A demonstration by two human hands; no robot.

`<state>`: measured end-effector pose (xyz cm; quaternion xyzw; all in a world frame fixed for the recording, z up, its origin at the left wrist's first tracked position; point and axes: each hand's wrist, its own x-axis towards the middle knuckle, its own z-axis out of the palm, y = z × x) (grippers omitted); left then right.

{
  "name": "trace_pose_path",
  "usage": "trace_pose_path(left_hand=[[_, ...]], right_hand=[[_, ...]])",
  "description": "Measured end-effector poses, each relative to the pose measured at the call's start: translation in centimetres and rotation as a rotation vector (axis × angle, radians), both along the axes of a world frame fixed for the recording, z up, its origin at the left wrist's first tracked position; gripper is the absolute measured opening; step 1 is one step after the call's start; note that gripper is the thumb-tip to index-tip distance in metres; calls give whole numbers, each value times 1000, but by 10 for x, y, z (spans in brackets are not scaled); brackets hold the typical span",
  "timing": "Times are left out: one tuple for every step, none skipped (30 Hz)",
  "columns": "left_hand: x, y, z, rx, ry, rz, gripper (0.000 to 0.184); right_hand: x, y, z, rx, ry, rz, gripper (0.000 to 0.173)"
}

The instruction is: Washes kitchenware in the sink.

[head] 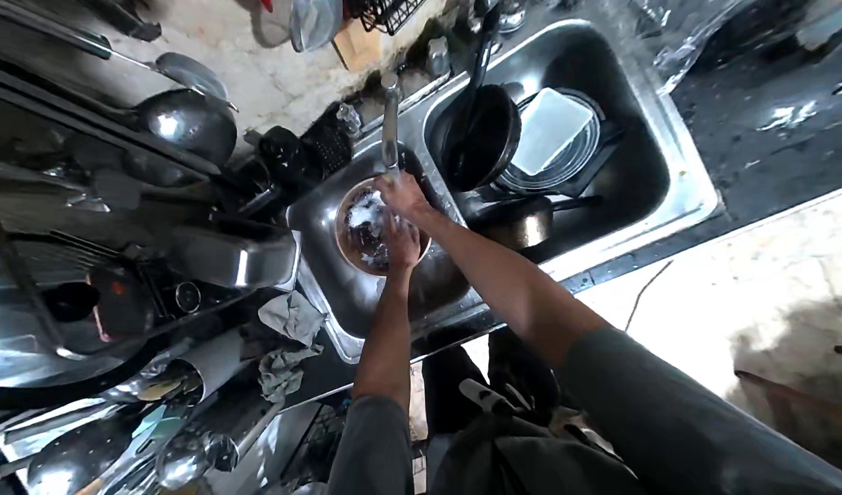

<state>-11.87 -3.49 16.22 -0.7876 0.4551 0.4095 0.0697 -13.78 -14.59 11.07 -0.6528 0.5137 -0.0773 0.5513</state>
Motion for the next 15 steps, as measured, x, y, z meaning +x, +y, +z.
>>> trace_pose_path(left_hand=[[5,35,-66,-307,-98,-133,60],[16,56,-144,-649,-174,-198,58],[28,58,-169,-547,-173,-260,57],[37,57,-174,-422,-203,-276,57],[44,58,-178,-353,-267,-228,59],[46,59,-178,-310,-327,-120,66],[45,58,-175,-258,-366,-12,70],[41,55,-169,-208,-364,37,69],[37,53,-160,-188,-320,12,66],[33,49,-152,-190,-259,-70,60],[32,45,-144,-219,-204,-167,52],[34,43,-145,-247,-180,-220,50],[39,46,-155,-288,-193,-186,51],[45,52,-168,-335,-246,-74,55],[51,54,-178,-388,-324,64,59]], right_hand=[[4,0,4,-25,10,36,53],[8,0,9,-16,18,66,59],[15,1,14,-21,-10,84,62],[22,3,20,-17,-62,85,63],[30,4,29,-41,-98,68,63],[38,4,36,-72,-116,50,71],[47,2,42,-118,-130,31,79],[57,-3,45,-169,-156,0,85],[67,-7,47,-211,-201,-40,89],[75,-12,49,-240,-236,-69,90],[79,-16,50,-271,-252,-71,86],[80,-17,50,-316,-245,-51,76],[75,-13,48,-367,-223,-23,63],[65,-4,44,-427,-182,11,54],[50,6,39,-478,-121,35,46]])
